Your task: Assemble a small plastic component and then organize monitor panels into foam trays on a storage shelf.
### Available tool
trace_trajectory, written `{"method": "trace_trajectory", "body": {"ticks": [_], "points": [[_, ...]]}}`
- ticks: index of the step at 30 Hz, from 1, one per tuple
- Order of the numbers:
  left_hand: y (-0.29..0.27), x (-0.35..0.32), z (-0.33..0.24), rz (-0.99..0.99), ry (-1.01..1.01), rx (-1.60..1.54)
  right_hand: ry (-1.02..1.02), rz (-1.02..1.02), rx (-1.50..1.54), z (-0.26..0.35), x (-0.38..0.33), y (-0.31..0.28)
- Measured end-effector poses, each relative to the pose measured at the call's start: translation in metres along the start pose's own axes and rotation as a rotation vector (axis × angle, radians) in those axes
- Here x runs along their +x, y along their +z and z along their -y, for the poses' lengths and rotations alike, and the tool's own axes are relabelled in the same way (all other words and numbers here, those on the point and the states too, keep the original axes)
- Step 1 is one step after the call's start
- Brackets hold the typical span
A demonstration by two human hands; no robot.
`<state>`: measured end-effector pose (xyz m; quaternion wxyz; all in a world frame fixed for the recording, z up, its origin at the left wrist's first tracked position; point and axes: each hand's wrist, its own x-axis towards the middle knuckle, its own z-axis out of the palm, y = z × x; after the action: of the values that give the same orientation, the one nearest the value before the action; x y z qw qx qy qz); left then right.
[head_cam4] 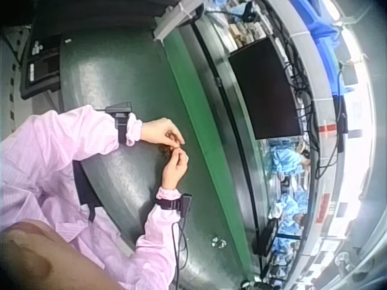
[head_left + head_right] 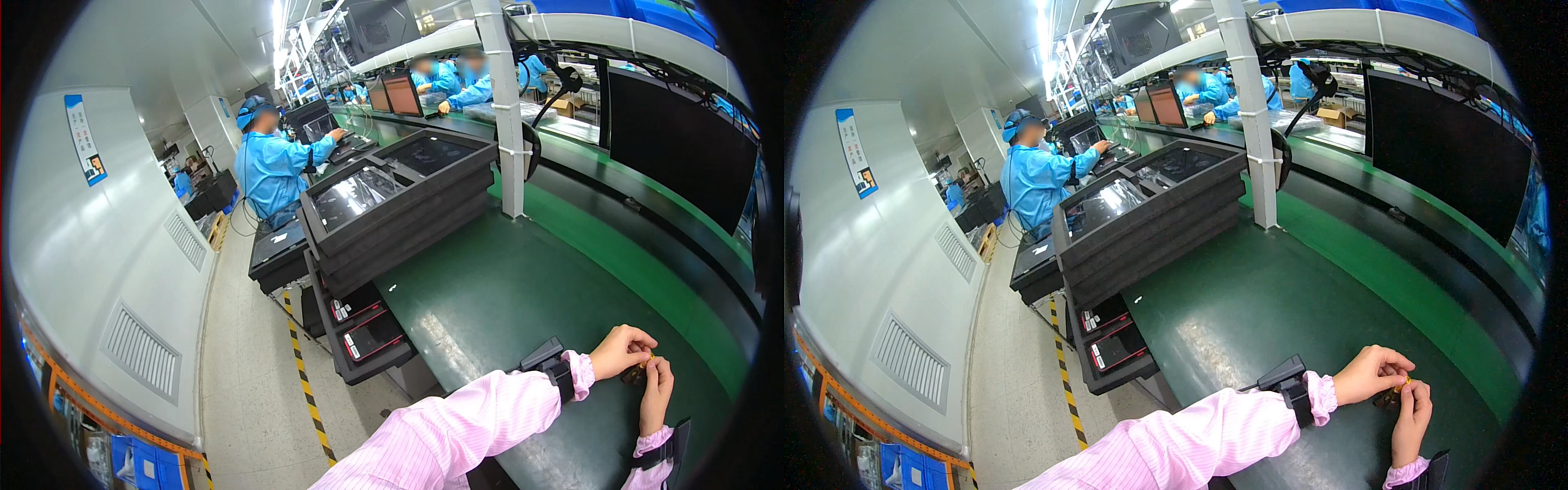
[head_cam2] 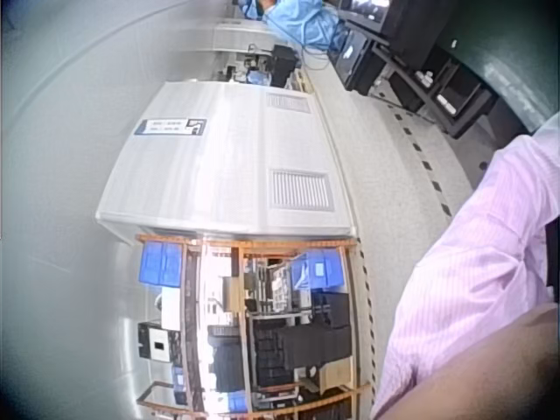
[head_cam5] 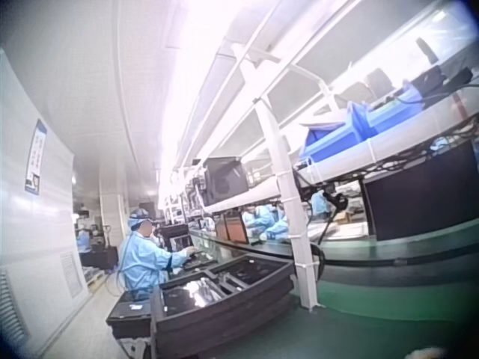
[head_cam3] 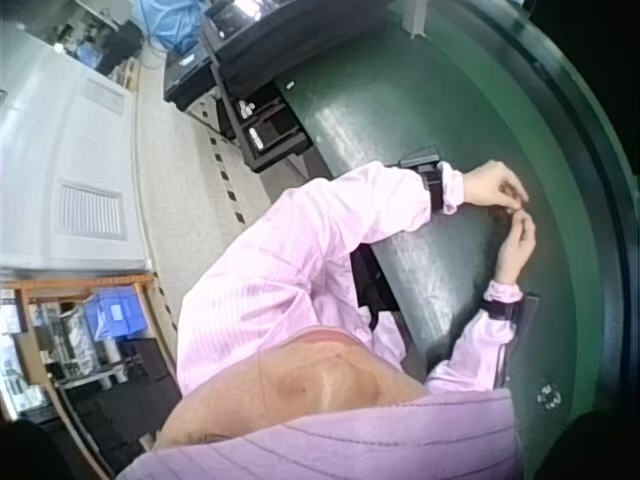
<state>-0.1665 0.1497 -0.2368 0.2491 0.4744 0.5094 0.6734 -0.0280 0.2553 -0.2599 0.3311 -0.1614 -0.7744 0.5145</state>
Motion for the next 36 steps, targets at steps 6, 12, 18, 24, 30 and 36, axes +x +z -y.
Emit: {"method": "trace_trajectory", "body": {"ticks": [6,12,18,24,30,36], "points": [[-0.0014,0.0002,-0.0043,0.04,-0.058,0.04,-0.011,-0.022,-0.061,0.0053,-0.002,0.0032],[-0.0018,-0.0008,-0.0032,0.023,0.015,0.163,-0.093,0.001,-0.166,0.0112,-0.0028,0.0047],[-0.0011,-0.0017,-0.0059,0.053,-0.001,0.067,-0.031,-0.031,-0.146,0.0109,-0.0024,0.0053],[-0.0004,-0.0011,-0.0077,0.031,-0.018,0.086,-0.044,-0.032,-0.14,0.0104,-0.0024,0.0051],[-0.0011,-0.0015,-0.0012,0.015,0.023,0.174,-0.072,-0.034,-0.172,0.0089,-0.002,0.0051],[-0.0009,-0.0025,-0.0078,0.036,0.045,0.174,-0.067,-0.058,-0.144,0.0026,-0.0007,0.004]]}}
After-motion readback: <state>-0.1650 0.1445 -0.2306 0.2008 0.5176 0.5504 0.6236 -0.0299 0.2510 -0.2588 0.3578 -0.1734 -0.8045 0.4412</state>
